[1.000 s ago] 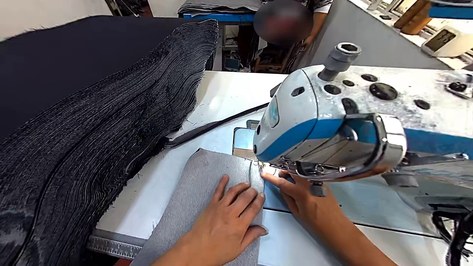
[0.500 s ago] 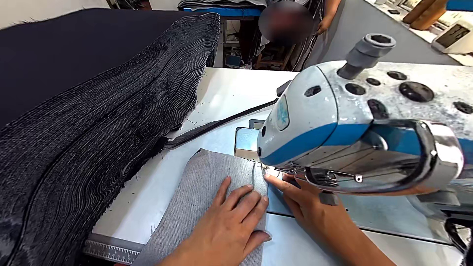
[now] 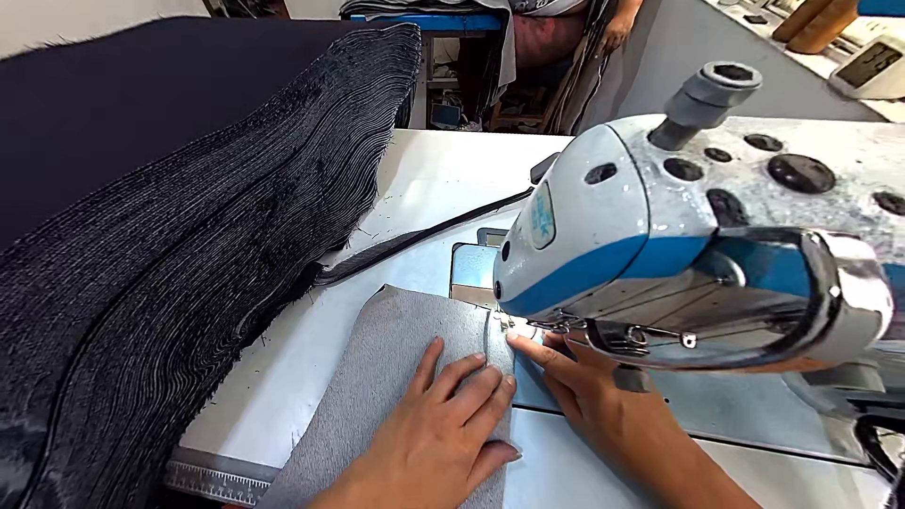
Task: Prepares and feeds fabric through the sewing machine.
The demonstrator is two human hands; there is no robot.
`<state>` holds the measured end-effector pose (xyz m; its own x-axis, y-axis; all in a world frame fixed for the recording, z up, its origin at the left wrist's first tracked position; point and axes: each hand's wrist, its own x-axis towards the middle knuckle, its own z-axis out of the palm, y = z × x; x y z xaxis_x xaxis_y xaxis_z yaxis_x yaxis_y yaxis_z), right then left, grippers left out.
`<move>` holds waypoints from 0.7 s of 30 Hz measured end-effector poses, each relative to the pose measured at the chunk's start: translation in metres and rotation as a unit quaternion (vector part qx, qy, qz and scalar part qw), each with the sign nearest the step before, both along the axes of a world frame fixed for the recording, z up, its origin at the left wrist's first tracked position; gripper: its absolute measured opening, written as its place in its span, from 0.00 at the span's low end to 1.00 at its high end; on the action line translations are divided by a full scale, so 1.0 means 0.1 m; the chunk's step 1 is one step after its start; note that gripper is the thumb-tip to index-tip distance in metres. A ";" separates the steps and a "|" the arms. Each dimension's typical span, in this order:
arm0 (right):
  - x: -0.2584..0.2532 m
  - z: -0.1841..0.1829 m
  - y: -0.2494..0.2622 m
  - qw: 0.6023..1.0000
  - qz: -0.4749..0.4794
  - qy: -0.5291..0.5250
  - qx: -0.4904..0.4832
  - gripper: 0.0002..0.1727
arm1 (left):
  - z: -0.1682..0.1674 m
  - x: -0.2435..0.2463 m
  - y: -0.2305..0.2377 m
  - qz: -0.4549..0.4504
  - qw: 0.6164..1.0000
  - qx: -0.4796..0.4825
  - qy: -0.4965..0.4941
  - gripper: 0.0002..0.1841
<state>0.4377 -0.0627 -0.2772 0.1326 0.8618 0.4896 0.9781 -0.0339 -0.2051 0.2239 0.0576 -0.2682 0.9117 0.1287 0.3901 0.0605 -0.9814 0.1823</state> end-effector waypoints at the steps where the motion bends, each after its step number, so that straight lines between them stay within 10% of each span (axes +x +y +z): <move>1: 0.00 0.00 0.00 1.000 -0.002 -0.003 0.002 0.24 | 0.00 0.00 0.00 0.000 1.000 0.001 0.000 0.29; 21: 0.22 0.13 -0.08 0.995 -0.051 -0.004 0.084 0.18 | 0.06 0.29 0.35 0.002 1.000 0.005 0.020 0.25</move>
